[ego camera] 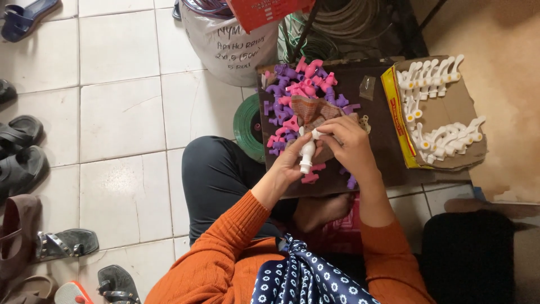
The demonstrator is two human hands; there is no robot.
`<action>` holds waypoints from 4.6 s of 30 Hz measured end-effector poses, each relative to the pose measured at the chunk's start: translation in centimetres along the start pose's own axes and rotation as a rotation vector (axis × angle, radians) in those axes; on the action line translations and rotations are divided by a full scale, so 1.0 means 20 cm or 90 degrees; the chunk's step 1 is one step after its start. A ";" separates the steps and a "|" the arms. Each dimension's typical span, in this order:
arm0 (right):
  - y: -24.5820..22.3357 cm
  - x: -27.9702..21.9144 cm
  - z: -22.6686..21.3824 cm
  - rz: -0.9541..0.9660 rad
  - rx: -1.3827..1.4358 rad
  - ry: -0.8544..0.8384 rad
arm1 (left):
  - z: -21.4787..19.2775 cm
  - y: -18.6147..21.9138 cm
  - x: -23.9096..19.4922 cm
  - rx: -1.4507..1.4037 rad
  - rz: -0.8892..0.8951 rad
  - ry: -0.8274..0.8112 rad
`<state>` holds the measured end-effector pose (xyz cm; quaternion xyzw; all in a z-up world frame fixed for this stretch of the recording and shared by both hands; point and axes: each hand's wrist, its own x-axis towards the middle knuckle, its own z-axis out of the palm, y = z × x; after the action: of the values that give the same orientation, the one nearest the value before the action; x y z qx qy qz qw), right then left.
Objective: Assembling small plastic tap components by fitting handles onto the tap bodies.
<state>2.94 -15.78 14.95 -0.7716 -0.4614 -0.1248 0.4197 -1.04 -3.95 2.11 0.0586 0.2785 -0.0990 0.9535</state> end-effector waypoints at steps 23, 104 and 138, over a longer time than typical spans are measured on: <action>0.03 -0.01 0.02 0.028 -0.059 -0.086 | 0.04 0.00 -0.03 0.048 0.031 -0.066; 0.19 -0.13 0.22 0.281 -0.022 0.122 | 0.18 0.15 -0.22 0.863 0.875 -0.101; 1.80 -0.67 -0.50 0.710 -0.509 0.088 | 0.28 0.12 -0.28 0.922 0.812 -0.213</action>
<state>27.02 -39.59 -5.92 -0.9795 0.1136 -0.0997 0.1332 -2.21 -1.72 9.93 0.7543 -0.0722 0.2810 0.5890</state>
